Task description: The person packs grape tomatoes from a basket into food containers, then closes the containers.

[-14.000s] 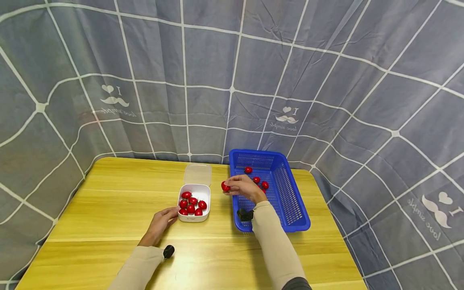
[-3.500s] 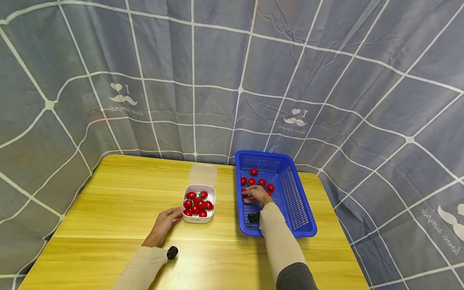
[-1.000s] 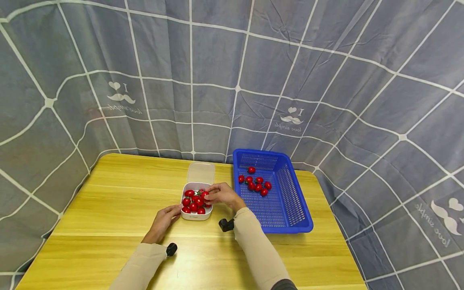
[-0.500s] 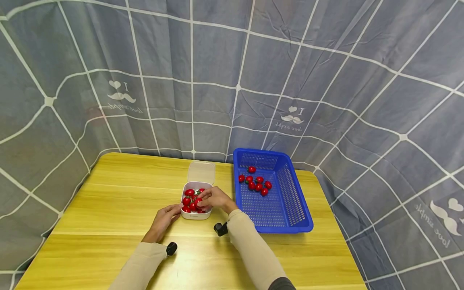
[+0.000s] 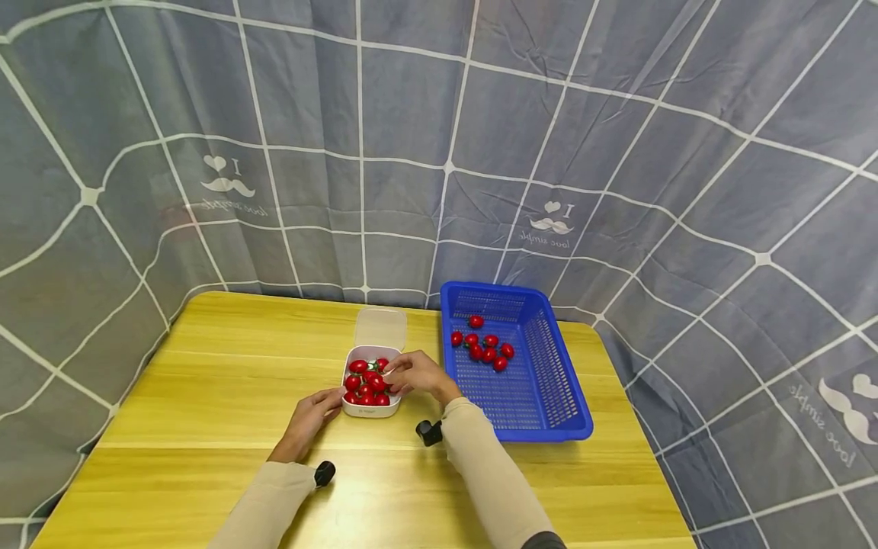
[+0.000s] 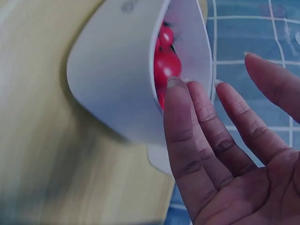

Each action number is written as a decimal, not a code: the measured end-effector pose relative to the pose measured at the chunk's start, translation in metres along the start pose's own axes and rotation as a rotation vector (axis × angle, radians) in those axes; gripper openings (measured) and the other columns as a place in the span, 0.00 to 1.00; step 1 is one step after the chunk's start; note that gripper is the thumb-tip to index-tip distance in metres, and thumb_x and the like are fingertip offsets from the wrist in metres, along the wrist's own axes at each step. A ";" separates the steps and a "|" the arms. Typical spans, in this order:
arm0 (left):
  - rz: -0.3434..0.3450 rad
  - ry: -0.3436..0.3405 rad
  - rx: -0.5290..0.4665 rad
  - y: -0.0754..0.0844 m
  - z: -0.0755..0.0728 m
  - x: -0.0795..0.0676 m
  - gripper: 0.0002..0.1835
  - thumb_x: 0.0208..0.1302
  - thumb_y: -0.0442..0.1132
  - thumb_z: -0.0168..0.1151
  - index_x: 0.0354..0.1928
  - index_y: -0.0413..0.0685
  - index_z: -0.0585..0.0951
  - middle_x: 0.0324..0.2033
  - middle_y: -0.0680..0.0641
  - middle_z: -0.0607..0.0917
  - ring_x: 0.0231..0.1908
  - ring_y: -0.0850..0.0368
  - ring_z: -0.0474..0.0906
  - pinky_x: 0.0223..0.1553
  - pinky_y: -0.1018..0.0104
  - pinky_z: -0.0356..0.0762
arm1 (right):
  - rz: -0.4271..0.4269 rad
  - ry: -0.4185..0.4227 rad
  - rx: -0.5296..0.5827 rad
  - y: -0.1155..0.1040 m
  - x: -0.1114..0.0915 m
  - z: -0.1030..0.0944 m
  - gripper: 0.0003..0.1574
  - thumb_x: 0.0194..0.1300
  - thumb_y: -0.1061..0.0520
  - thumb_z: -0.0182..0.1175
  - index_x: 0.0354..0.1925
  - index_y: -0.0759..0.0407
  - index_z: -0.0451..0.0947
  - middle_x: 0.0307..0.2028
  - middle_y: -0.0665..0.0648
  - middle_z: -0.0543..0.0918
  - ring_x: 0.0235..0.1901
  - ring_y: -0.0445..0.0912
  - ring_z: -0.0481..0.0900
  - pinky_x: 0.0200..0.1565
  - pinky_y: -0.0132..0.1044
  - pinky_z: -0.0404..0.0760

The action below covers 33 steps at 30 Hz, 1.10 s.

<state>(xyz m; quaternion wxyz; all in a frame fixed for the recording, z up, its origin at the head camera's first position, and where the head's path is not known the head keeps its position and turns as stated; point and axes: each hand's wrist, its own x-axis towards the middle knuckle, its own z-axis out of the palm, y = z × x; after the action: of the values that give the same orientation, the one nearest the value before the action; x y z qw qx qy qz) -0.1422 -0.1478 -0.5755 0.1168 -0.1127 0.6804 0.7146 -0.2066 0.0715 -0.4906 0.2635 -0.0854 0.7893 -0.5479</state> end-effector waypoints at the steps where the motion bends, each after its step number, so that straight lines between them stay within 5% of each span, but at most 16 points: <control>1: 0.001 0.000 0.000 0.000 -0.001 0.000 0.34 0.70 0.51 0.57 0.64 0.28 0.68 0.63 0.32 0.69 0.55 0.56 0.73 0.61 0.66 0.73 | -0.006 0.003 -0.002 -0.001 -0.002 -0.004 0.18 0.62 0.66 0.62 0.48 0.76 0.77 0.39 0.70 0.83 0.39 0.63 0.83 0.42 0.51 0.86; 13: -0.006 0.006 -0.014 -0.001 -0.001 -0.001 0.32 0.70 0.49 0.57 0.63 0.27 0.68 0.62 0.32 0.70 0.53 0.59 0.74 0.60 0.66 0.74 | -0.084 0.115 0.156 -0.002 -0.017 -0.054 0.20 0.66 0.65 0.59 0.52 0.78 0.72 0.47 0.74 0.80 0.41 0.60 0.83 0.40 0.43 0.88; 22: -0.008 0.002 -0.011 0.000 -0.002 0.000 0.33 0.70 0.50 0.57 0.63 0.27 0.68 0.62 0.32 0.69 0.54 0.58 0.73 0.60 0.66 0.73 | -0.111 0.224 0.316 0.016 -0.023 -0.086 0.19 0.68 0.68 0.54 0.54 0.80 0.70 0.41 0.69 0.82 0.34 0.50 0.84 0.39 0.40 0.88; 33: -0.006 -0.006 -0.016 -0.001 -0.002 0.000 0.33 0.70 0.50 0.57 0.63 0.28 0.68 0.62 0.33 0.70 0.53 0.59 0.74 0.60 0.66 0.74 | 0.017 0.436 0.418 0.042 -0.033 -0.128 0.22 0.67 0.68 0.56 0.57 0.78 0.69 0.40 0.63 0.84 0.30 0.46 0.84 0.37 0.37 0.88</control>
<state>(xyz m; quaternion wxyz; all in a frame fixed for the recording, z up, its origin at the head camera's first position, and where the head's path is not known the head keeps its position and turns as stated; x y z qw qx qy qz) -0.1419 -0.1497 -0.5768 0.1202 -0.1137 0.6738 0.7201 -0.2376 0.2062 -0.4850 0.1045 0.0970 0.6982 -0.7016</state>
